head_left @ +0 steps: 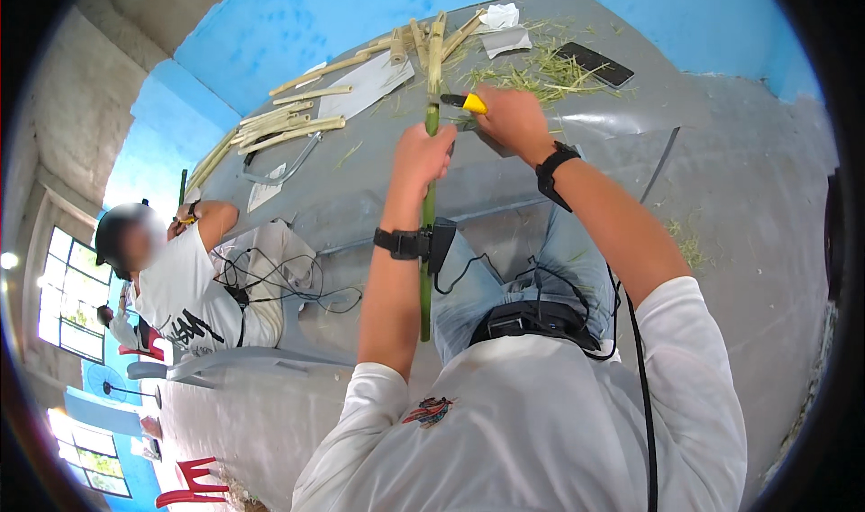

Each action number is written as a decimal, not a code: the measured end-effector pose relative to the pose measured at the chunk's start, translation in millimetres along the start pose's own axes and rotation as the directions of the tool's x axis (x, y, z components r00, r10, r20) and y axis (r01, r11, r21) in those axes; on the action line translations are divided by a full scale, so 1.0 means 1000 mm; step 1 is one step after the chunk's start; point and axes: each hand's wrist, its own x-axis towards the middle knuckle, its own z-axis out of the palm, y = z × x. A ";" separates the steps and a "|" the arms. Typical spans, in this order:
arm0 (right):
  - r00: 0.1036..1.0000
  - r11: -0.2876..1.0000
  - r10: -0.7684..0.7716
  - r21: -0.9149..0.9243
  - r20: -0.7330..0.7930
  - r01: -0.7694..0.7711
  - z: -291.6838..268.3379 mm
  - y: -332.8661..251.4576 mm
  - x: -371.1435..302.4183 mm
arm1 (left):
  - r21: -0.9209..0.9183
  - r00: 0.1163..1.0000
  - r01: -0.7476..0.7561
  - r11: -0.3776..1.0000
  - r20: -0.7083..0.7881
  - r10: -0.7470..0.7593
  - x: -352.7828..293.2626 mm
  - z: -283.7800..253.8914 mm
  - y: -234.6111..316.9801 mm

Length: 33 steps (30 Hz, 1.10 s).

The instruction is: Scraping the outer nodes or surface of a bamboo stalk using a utility knife while seated.

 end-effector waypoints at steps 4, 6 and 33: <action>0.998 1.000 -0.017 -0.010 0.062 0.018 -0.001 -0.004 0.000 | -0.112 0.999 0.029 0.993 0.040 -0.024 0.014 0.006 0.000; 0.995 0.999 -0.022 -0.033 0.095 0.025 -0.002 -0.003 0.002 | -0.130 0.996 0.088 0.988 0.043 -0.083 0.015 0.005 -0.002; 0.990 0.993 -0.106 -0.041 0.093 0.110 -0.002 -0.002 -0.002 | -0.043 0.999 0.005 0.999 -0.039 -0.006 0.005 0.004 -0.017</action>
